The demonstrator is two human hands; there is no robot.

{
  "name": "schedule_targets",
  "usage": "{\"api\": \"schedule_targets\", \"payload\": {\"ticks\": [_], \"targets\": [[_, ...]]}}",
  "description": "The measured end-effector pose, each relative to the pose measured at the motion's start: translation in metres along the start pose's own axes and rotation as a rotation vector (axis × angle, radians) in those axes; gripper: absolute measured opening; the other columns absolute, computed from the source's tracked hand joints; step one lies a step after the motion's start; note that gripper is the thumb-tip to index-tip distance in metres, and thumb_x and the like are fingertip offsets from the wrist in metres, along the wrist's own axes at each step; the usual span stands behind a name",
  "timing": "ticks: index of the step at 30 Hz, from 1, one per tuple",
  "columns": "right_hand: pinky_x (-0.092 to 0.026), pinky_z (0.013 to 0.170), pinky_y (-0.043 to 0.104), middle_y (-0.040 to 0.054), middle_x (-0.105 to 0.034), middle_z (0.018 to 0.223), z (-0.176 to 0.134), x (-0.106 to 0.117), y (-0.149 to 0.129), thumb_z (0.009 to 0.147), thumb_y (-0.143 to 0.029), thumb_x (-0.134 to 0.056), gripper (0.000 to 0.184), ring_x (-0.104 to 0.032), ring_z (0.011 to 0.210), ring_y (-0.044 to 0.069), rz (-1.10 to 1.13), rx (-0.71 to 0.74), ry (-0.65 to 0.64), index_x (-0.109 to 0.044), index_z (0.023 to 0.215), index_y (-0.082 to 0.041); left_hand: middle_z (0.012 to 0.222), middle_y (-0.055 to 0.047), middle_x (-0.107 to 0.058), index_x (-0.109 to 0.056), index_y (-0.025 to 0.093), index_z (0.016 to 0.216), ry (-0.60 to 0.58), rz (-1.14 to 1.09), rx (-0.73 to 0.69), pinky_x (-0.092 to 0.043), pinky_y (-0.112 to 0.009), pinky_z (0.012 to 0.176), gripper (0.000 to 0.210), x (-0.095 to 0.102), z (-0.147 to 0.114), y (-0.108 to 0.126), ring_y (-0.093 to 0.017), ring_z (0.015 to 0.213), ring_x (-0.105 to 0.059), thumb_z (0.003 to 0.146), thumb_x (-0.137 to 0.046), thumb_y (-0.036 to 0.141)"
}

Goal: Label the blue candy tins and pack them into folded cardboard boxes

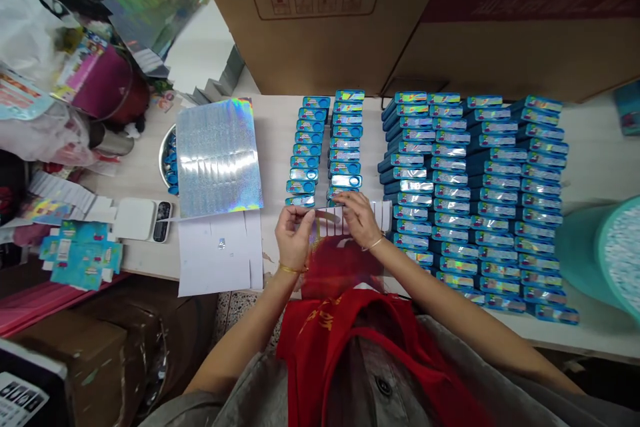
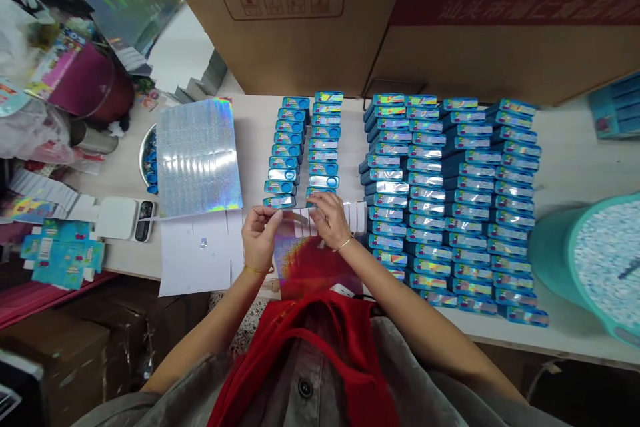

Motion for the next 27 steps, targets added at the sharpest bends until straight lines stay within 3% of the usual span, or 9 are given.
{"api": "schedule_targets", "payload": {"ticks": [3, 5, 8, 12, 16, 21, 27], "targets": [[-0.041, 0.085, 0.038, 0.0084, -0.064, 0.095, -0.005, 0.010, -0.006, 0.087, -0.068, -0.034, 0.055, -0.056, 0.095, 0.024, 0.182, -0.089, 0.068, -0.063, 0.091, -0.020, 0.069, 0.003, -0.058, -0.053, 0.020, 0.075, 0.016, -0.226, 0.151, -0.045, -0.024, 0.068, 0.024, -0.021, 0.021, -0.015, -0.010, 0.066, -0.056, 0.072, -0.071, 0.035], [-0.043, 0.077, 0.034, 0.0043, -0.063, 0.081, -0.004, 0.013, -0.001, 0.087, -0.061, -0.045, 0.043, -0.057, 0.082, 0.021, 0.253, -0.207, 0.110, -0.061, 0.081, -0.022, 0.067, 0.004, -0.058, -0.053, 0.019, 0.073, 0.009, -0.287, 0.216, -0.045, -0.022, 0.066, 0.026, -0.034, 0.030, -0.025, -0.009, 0.064, -0.056, 0.068, -0.074, 0.034], [-0.042, 0.070, 0.030, 0.0006, -0.059, 0.070, 0.004, 0.022, 0.010, 0.090, -0.049, -0.046, 0.034, -0.055, 0.071, 0.017, 0.309, -0.297, 0.161, -0.057, 0.073, -0.022, 0.067, 0.004, -0.058, -0.055, 0.018, 0.072, -0.024, -0.263, 0.252, -0.044, -0.022, 0.064, 0.026, -0.051, 0.040, -0.033, -0.009, 0.063, -0.055, 0.066, -0.075, 0.034], [-0.038, 0.073, 0.031, 0.0003, -0.058, 0.067, 0.022, 0.048, 0.026, 0.089, -0.039, -0.050, 0.028, -0.053, 0.072, 0.018, 0.080, -0.239, 0.258, -0.057, 0.067, -0.022, 0.068, 0.002, -0.058, -0.059, 0.018, 0.071, -0.047, -0.067, 0.093, -0.043, -0.024, 0.067, 0.017, -0.073, 0.062, -0.024, -0.011, 0.066, -0.053, 0.072, -0.068, 0.032], [-0.035, 0.075, 0.033, 0.0013, -0.056, 0.067, 0.041, 0.062, 0.050, 0.087, -0.031, -0.049, 0.025, -0.051, 0.073, 0.018, -0.166, -0.215, 0.298, -0.057, 0.066, -0.022, 0.082, -0.001, -0.060, -0.062, 0.019, 0.071, -0.008, 0.227, -0.112, -0.042, -0.028, 0.077, 0.009, -0.096, 0.086, -0.014, -0.015, 0.082, -0.055, 0.076, -0.065, 0.025], [-0.038, 0.069, 0.031, 0.0036, -0.054, 0.069, 0.059, 0.055, 0.075, 0.087, -0.027, -0.045, 0.023, -0.050, 0.072, 0.019, -0.200, -0.167, 0.240, -0.055, 0.067, -0.022, 0.089, -0.002, -0.060, -0.063, 0.020, 0.071, 0.052, 0.472, -0.121, -0.036, -0.035, 0.087, 0.006, -0.113, 0.098, -0.025, -0.020, 0.093, -0.054, 0.076, -0.066, 0.022], [-0.040, 0.072, 0.032, 0.0054, -0.054, 0.071, 0.065, 0.045, 0.092, 0.087, -0.025, -0.043, 0.022, -0.051, 0.073, 0.020, -0.285, -0.160, 0.175, -0.054, 0.069, -0.021, 0.095, -0.005, -0.059, -0.064, 0.021, 0.074, 0.045, 0.639, -0.132, -0.033, -0.038, 0.085, 0.004, -0.120, 0.101, -0.034, -0.024, 0.098, -0.052, 0.077, -0.065, 0.024]]}}
Point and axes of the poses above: each hand's wrist, its own z-axis towards the middle knuckle, its own x-axis out of the back of the hand, y = z × x, the point moved 6 cm from there along z, towards the middle knuckle
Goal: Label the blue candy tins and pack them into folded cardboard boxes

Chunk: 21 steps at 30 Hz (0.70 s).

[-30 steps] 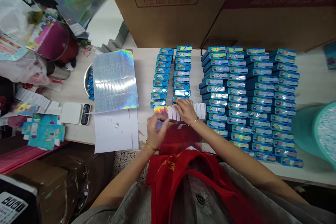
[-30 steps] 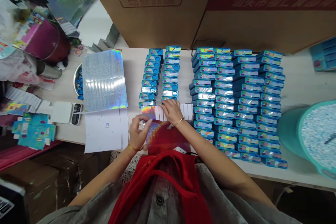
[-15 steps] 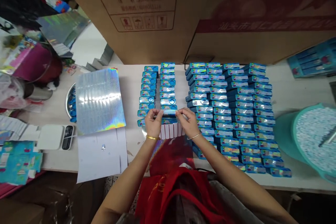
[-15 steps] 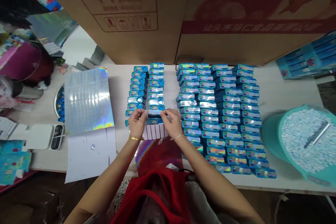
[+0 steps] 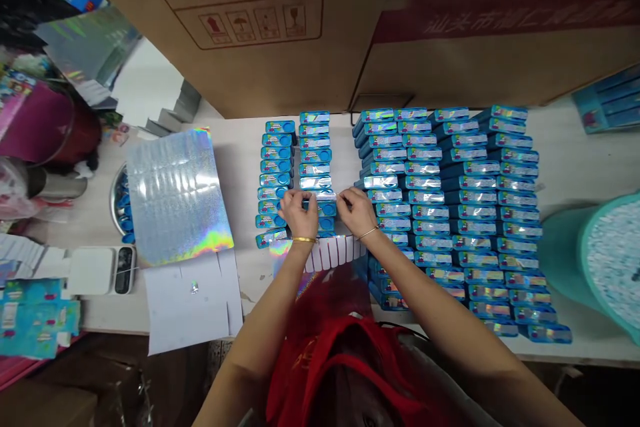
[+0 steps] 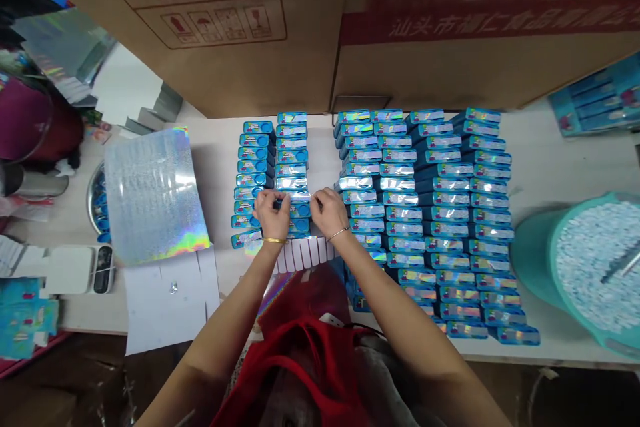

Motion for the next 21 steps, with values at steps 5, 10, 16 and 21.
{"api": "schedule_targets", "payload": {"ticks": [5, 10, 16, 21], "targets": [[-0.043, 0.075, 0.033, 0.0070, -0.057, 0.074, 0.002, -0.008, 0.007, 0.088, -0.027, -0.043, 0.023, -0.054, 0.077, 0.022, -0.002, -0.005, -0.016, -0.058, 0.071, -0.020, 0.099, -0.006, -0.057, -0.061, 0.021, 0.075, -0.004, 0.128, -0.004, -0.034, -0.041, 0.084, 0.005, -0.006, 0.001, 0.001, -0.027, 0.100, -0.051, 0.078, -0.062, 0.025], [-0.045, 0.071, 0.032, 0.0065, -0.059, 0.079, -0.004, -0.009, 0.015, 0.087, -0.030, -0.048, 0.022, -0.056, 0.075, 0.021, 0.110, -0.084, 0.009, -0.065, 0.094, -0.018, 0.112, -0.010, -0.053, -0.048, 0.020, 0.109, -0.013, 0.178, 0.068, -0.037, -0.044, 0.087, 0.041, 0.001, 0.005, 0.004, -0.030, 0.111, -0.048, 0.072, -0.066, 0.025], [-0.041, 0.074, 0.032, 0.0074, -0.061, 0.077, -0.004, -0.017, 0.003, 0.090, -0.018, -0.038, 0.033, -0.056, 0.080, 0.022, -0.093, 0.052, -0.250, -0.067, 0.105, -0.018, 0.117, -0.013, -0.049, -0.043, 0.020, 0.116, -0.085, 0.189, 0.133, -0.037, -0.051, 0.091, 0.054, -0.002, 0.012, 0.007, -0.035, 0.116, -0.046, 0.069, -0.069, 0.022], [-0.037, 0.070, 0.033, 0.0113, -0.063, 0.082, -0.003, 0.005, -0.021, 0.092, -0.021, -0.039, 0.030, -0.055, 0.079, 0.024, -0.385, 0.023, -0.322, -0.068, 0.097, -0.015, 0.105, -0.009, -0.059, -0.053, 0.020, 0.107, -0.200, -0.014, 0.043, -0.044, -0.042, 0.088, 0.025, 0.012, 0.019, 0.000, -0.025, 0.101, -0.058, 0.081, -0.055, 0.020]]}}
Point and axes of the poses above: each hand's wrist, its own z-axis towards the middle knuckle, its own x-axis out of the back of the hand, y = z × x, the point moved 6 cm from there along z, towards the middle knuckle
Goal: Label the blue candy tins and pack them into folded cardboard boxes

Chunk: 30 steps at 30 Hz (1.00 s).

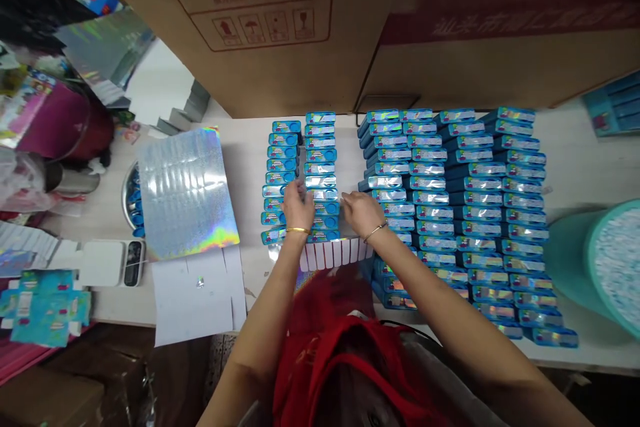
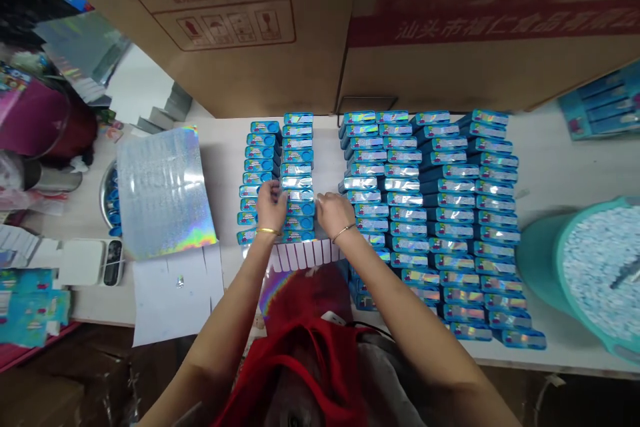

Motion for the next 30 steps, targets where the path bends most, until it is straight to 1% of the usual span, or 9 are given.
{"api": "schedule_targets", "payload": {"ticks": [2, 4, 7, 10, 13, 16, 18, 24, 30], "targets": [[-0.036, 0.074, 0.034, 0.0118, -0.064, 0.087, -0.014, 0.016, -0.020, 0.095, -0.031, -0.037, 0.034, -0.055, 0.085, 0.025, 0.029, 0.045, 0.071, -0.068, 0.097, -0.015, 0.100, -0.006, -0.064, -0.058, 0.021, 0.102, -0.117, -0.078, -0.165, -0.046, -0.036, 0.086, 0.018, 0.020, -0.008, -0.004, -0.020, 0.095, -0.060, 0.089, -0.046, 0.024], [-0.035, 0.080, 0.035, 0.0104, -0.064, 0.094, -0.034, 0.021, -0.048, 0.095, -0.042, -0.040, 0.036, -0.054, 0.092, 0.025, 0.113, 0.173, 0.095, -0.065, 0.103, -0.018, 0.103, -0.005, -0.066, -0.060, 0.022, 0.105, -0.249, -0.019, -0.310, -0.044, -0.035, 0.089, 0.022, 0.043, -0.026, -0.014, -0.020, 0.099, -0.060, 0.090, -0.047, 0.033], [-0.031, 0.087, 0.037, 0.0085, -0.066, 0.096, -0.064, 0.007, -0.083, 0.093, -0.044, -0.046, 0.031, -0.054, 0.092, 0.024, 0.185, 0.334, 0.021, -0.063, 0.105, -0.020, 0.111, -0.007, -0.066, -0.058, 0.023, 0.116, -0.429, 0.168, -0.402, -0.041, -0.037, 0.092, 0.037, 0.064, -0.062, -0.041, -0.023, 0.105, -0.059, 0.084, -0.057, 0.043], [-0.029, 0.084, 0.036, 0.0071, -0.067, 0.087, -0.079, -0.017, -0.096, 0.096, -0.031, -0.040, 0.025, -0.055, 0.087, 0.022, 0.178, 0.352, -0.056, -0.063, 0.094, -0.021, 0.099, -0.007, -0.070, -0.063, 0.022, 0.103, -0.512, 0.249, -0.437, -0.041, -0.034, 0.085, 0.025, 0.067, -0.093, -0.063, -0.020, 0.094, -0.063, 0.090, -0.050, 0.039], [-0.028, 0.080, 0.034, 0.0066, -0.067, 0.083, -0.080, -0.030, -0.097, 0.097, -0.028, -0.039, 0.028, -0.055, 0.085, 0.021, 0.172, 0.355, -0.082, -0.062, 0.084, -0.020, 0.087, -0.005, -0.070, -0.066, 0.022, 0.091, -0.446, 0.312, -0.505, -0.040, -0.034, 0.081, 0.027, 0.065, -0.106, -0.069, -0.017, 0.085, -0.063, 0.095, -0.042, 0.034], [-0.027, 0.076, 0.032, 0.0054, -0.066, 0.079, -0.074, -0.032, -0.095, 0.096, -0.028, -0.039, 0.029, -0.055, 0.080, 0.019, 0.179, 0.343, -0.081, -0.059, 0.078, -0.019, 0.100, -0.007, -0.068, -0.065, 0.024, 0.104, -0.269, 0.413, -0.593, -0.037, -0.037, 0.084, 0.022, 0.068, -0.105, -0.064, -0.021, 0.095, -0.059, 0.091, -0.050, 0.032], [-0.026, 0.073, 0.031, 0.0044, -0.064, 0.075, -0.069, -0.032, -0.095, 0.096, -0.028, -0.039, 0.029, -0.055, 0.076, 0.019, 0.182, 0.321, -0.082, -0.057, 0.074, -0.019, 0.107, -0.008, -0.066, -0.064, 0.027, 0.109, -0.214, 0.436, -0.664, -0.038, -0.036, 0.081, 0.023, 0.069, -0.106, -0.061, -0.021, 0.097, -0.058, 0.089, -0.053, 0.027], [-0.025, 0.070, 0.030, 0.0024, -0.064, 0.073, -0.060, -0.036, -0.095, 0.094, -0.027, -0.044, 0.027, -0.056, 0.073, 0.018, 0.187, 0.286, -0.107, -0.055, 0.071, -0.019, 0.117, -0.007, -0.066, -0.064, 0.026, 0.109, -0.221, 0.467, -0.730, -0.038, -0.037, 0.082, 0.027, 0.062, -0.112, -0.069, -0.019, 0.092, -0.061, 0.090, -0.046, 0.017], [-0.025, 0.069, 0.030, 0.0029, -0.067, 0.076, -0.058, -0.044, -0.090, 0.093, -0.028, -0.045, 0.025, -0.058, 0.075, 0.018, 0.219, 0.246, -0.136, -0.058, 0.073, -0.020, 0.127, -0.008, -0.060, -0.061, 0.024, 0.113, -0.208, 0.401, -0.765, -0.038, -0.040, 0.093, 0.029, 0.061, -0.130, -0.077, -0.021, 0.108, -0.058, 0.087, -0.049, 0.017]]}}
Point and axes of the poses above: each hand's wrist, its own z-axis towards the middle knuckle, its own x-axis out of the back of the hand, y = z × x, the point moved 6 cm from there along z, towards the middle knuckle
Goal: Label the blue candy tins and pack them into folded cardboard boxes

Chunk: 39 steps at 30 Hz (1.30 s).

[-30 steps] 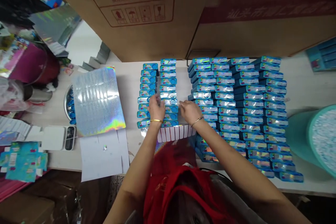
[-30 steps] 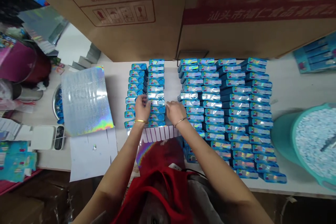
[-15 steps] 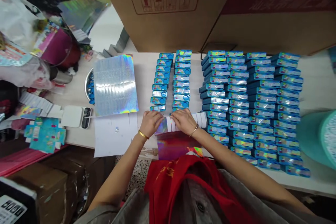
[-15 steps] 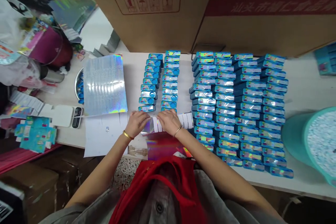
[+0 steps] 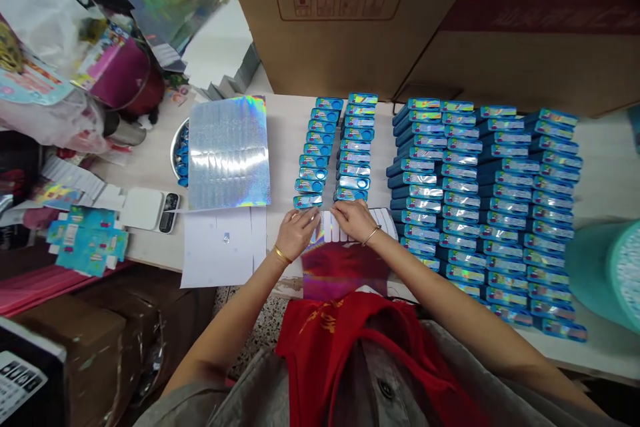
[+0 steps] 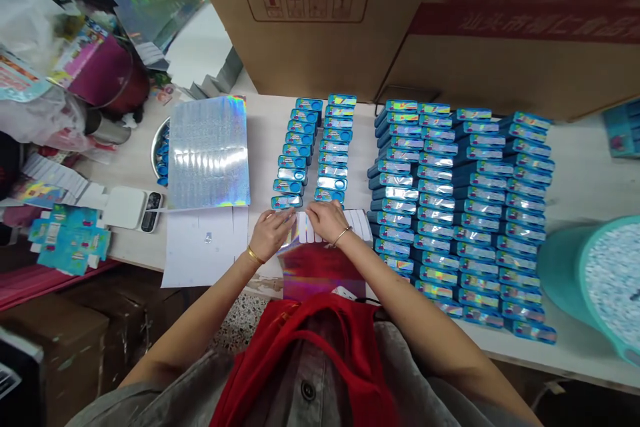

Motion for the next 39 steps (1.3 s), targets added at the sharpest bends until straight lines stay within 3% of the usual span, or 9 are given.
{"api": "schedule_targets", "payload": {"ticks": [4, 9, 15, 22, 24, 27, 29, 33, 39], "targets": [[-0.025, 0.069, 0.030, 0.0033, -0.068, 0.077, 0.001, -0.001, 0.003, 0.093, -0.027, -0.044, 0.025, -0.059, 0.076, 0.019, 0.000, -0.001, 0.006, -0.059, 0.074, -0.020, 0.118, -0.010, -0.064, -0.061, 0.021, 0.108, 0.054, -0.068, 0.064, -0.040, -0.038, 0.092, 0.023, 0.002, -0.009, 0.007, -0.022, 0.108, -0.057, 0.089, -0.049, 0.024], [-0.026, 0.071, 0.031, 0.0038, -0.066, 0.074, 0.001, 0.002, -0.004, 0.094, -0.030, -0.043, 0.027, -0.058, 0.076, 0.019, -0.016, 0.071, 0.018, -0.058, 0.074, -0.020, 0.120, -0.013, -0.059, -0.056, 0.020, 0.122, 0.065, -0.045, 0.236, -0.042, -0.037, 0.085, 0.033, 0.007, 0.000, 0.000, -0.024, 0.105, -0.056, 0.092, -0.044, 0.031], [-0.025, 0.070, 0.030, 0.0038, -0.066, 0.075, 0.002, 0.003, -0.001, 0.094, -0.029, -0.042, 0.027, -0.057, 0.076, 0.019, 0.009, 0.034, 0.041, -0.058, 0.075, -0.020, 0.123, -0.008, -0.061, -0.062, 0.026, 0.113, -0.025, 0.030, 0.130, -0.040, -0.038, 0.081, 0.027, 0.003, 0.013, -0.001, -0.024, 0.102, -0.056, 0.090, -0.047, 0.023], [-0.026, 0.071, 0.032, 0.0063, -0.067, 0.077, 0.007, -0.003, 0.008, 0.093, -0.028, -0.043, 0.026, -0.057, 0.077, 0.020, -0.028, 0.010, 0.039, -0.060, 0.076, -0.019, 0.109, -0.009, -0.065, -0.061, 0.022, 0.096, 0.014, -0.137, 0.124, -0.043, -0.038, 0.083, 0.014, 0.011, -0.015, 0.022, -0.021, 0.099, -0.058, 0.089, -0.050, 0.024], [-0.028, 0.074, 0.033, 0.0080, -0.067, 0.080, 0.006, -0.004, 0.009, 0.093, -0.029, -0.042, 0.027, -0.057, 0.081, 0.022, -0.020, 0.004, 0.054, -0.062, 0.079, -0.019, 0.094, -0.007, -0.066, -0.059, 0.021, 0.088, 0.106, -0.263, 0.220, -0.044, -0.036, 0.080, 0.009, 0.027, -0.020, 0.029, -0.019, 0.090, -0.059, 0.088, -0.051, 0.025], [-0.034, 0.081, 0.036, 0.0114, -0.066, 0.097, 0.001, 0.004, 0.008, 0.094, -0.035, -0.040, 0.029, -0.056, 0.096, 0.025, 0.104, 0.020, 0.171, -0.064, 0.096, -0.019, 0.080, -0.003, -0.062, -0.055, 0.021, 0.081, 0.401, -0.539, 0.521, -0.046, -0.032, 0.075, 0.008, 0.053, -0.022, 0.025, -0.016, 0.079, -0.058, 0.085, -0.057, 0.028], [-0.037, 0.086, 0.039, 0.0128, -0.062, 0.109, -0.007, 0.014, 0.002, 0.095, -0.044, -0.035, 0.038, -0.053, 0.105, 0.026, 0.261, 0.070, 0.267, -0.061, 0.107, -0.020, 0.078, -0.002, -0.059, -0.054, 0.021, 0.080, 0.576, -0.759, 0.708, -0.046, -0.028, 0.072, 0.013, 0.058, -0.017, 0.018, -0.014, 0.075, -0.057, 0.081, -0.062, 0.030], [-0.041, 0.090, 0.039, 0.0106, -0.061, 0.103, -0.024, 0.033, -0.013, 0.091, -0.061, -0.033, 0.050, -0.054, 0.102, 0.024, 0.573, 0.093, 0.346, -0.062, 0.097, -0.020, 0.071, 0.001, -0.057, -0.053, 0.020, 0.076, 0.669, -1.099, 0.826, -0.046, -0.024, 0.069, 0.022, 0.040, 0.013, 0.010, -0.011, 0.068, -0.056, 0.073, -0.070, 0.034], [-0.043, 0.068, 0.030, 0.0011, -0.055, 0.071, -0.030, 0.052, 0.010, 0.093, -0.046, -0.041, 0.034, -0.053, 0.071, 0.017, 0.671, -0.197, 0.413, -0.054, 0.072, -0.022, 0.066, 0.003, -0.055, -0.053, 0.019, 0.072, 0.605, -1.201, 0.836, -0.045, -0.023, 0.063, 0.024, 0.002, 0.054, 0.009, -0.010, 0.062, -0.054, 0.069, -0.072, 0.035]]}}
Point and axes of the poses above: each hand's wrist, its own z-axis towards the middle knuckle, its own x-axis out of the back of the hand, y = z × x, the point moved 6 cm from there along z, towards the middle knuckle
